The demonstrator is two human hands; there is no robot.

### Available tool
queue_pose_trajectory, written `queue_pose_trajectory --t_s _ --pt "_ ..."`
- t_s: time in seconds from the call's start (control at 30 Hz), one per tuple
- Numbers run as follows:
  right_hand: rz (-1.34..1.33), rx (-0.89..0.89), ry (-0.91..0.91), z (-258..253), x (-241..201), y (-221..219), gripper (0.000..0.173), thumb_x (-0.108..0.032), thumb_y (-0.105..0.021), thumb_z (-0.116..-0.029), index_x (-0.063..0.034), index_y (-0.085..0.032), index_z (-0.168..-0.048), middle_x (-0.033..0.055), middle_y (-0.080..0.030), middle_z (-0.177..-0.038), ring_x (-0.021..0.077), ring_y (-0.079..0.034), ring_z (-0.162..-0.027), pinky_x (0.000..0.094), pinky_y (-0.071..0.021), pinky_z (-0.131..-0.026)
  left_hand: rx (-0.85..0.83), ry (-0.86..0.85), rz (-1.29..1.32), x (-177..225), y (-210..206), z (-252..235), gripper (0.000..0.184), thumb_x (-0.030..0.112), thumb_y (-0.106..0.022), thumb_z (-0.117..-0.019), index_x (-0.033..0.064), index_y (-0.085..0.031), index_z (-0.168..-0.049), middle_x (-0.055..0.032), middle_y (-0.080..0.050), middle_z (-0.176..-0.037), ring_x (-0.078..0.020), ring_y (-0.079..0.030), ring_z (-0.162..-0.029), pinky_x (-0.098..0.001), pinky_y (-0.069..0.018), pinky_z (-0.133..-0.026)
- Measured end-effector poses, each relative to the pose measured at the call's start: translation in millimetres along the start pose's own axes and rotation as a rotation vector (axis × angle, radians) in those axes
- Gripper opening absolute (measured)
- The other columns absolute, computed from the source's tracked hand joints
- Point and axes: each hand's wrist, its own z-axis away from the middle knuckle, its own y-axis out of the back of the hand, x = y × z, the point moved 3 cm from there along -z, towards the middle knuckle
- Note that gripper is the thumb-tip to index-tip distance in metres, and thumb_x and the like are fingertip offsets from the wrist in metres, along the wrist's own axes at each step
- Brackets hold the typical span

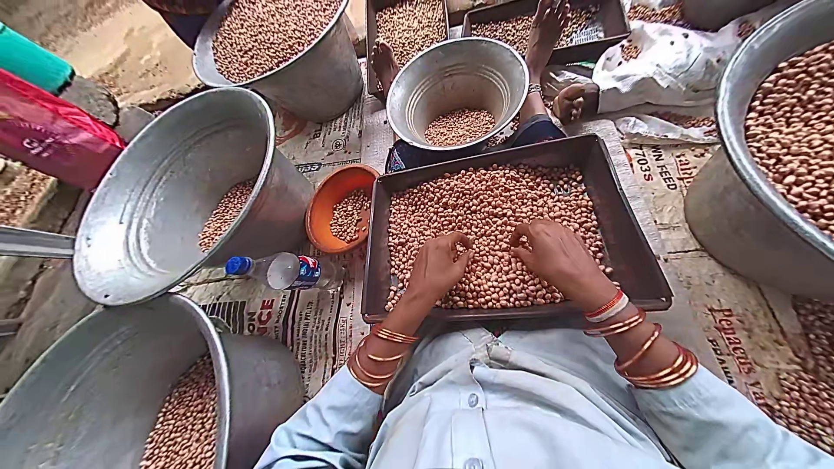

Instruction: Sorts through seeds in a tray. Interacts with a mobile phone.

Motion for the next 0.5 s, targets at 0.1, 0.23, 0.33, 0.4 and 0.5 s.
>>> queue_pose_trajectory --t_s 0.1,0.23,0.33,0.4,0.5 --pt "0.013 -0.043 -0.03 1.6 -1.0 1.0 0.009 -0.011 -0.072 -0.0932 -0.0043 -0.074 -0.099 0.0178 -0.069 -0.088 0.0383 -0.069 -0.086 0.0575 -0.0529 -0.071 -0.176 0.069 0.435 -4.2 2.9 4.9 0.014 0.008 -0.054 -0.0998 0.0058 -0.066 -0.106 0.0004 -0.059 -0.079 -0.0063 -0.05 -0.063 -0.0257 -0.0434 -0.061" --pt "0.058 -0.088 -0.027 3.9 -3.1 3.5 0.01 -0.011 -0.067 -0.0941 -0.0008 -0.07 -0.096 0.0185 -0.068 -0.086 0.039 -0.069 -0.085 0.0556 -0.0523 -0.07 -0.342 0.115 0.607 5.9 -0.8 13.6 0.016 0.008 -0.05 -0.1029 0.0047 -0.066 -0.102 0.0042 -0.055 -0.074 -0.0014 -0.046 -0.059 -0.0187 -0.0383 -0.057" --pt "-0.03 -0.09 0.094 7.3 -21.8 12.3 0.011 -0.01 -0.067 -0.0951 -0.0012 -0.072 -0.099 0.0176 -0.069 -0.088 0.0368 -0.069 -0.085 0.0545 -0.0542 -0.071 -0.435 0.067 0.58 17.6 -4.7 13.7 0.015 0.01 -0.063 -0.1009 0.0026 -0.065 -0.113 0.0014 -0.066 -0.09 -0.0004 -0.059 -0.075 -0.0199 -0.0502 -0.073" --pt "-0.107 -0.109 0.212 11.0 -43.8 17.0 0.008 -0.011 -0.069 -0.095 -0.0031 -0.072 -0.096 0.0134 -0.069 -0.085 0.0312 -0.069 -0.081 0.0501 -0.0548 -0.07 -0.512 0.06 0.661 26.1 -7.5 14.8 0.027 0.005 -0.069 -0.0955 -0.0003 -0.061 -0.121 0.0017 -0.067 -0.096 -0.0001 -0.064 -0.084 -0.0201 -0.0545 -0.081" --pt "-0.151 -0.08 0.319 15.2 -63.9 20.8 0.006 -0.01 -0.069 -0.0949 -0.0062 -0.072 -0.098 0.0098 -0.07 -0.086 0.0266 -0.069 -0.078 0.0462 -0.0559 -0.068 -0.61 0.13 0.791 31.5 -1.4 15.3 0.024 -0.003 -0.067 -0.0921 0.0055 -0.061 -0.114 0.007 -0.069 -0.094 0.0011 -0.066 -0.085 -0.0198 -0.0569 -0.081"
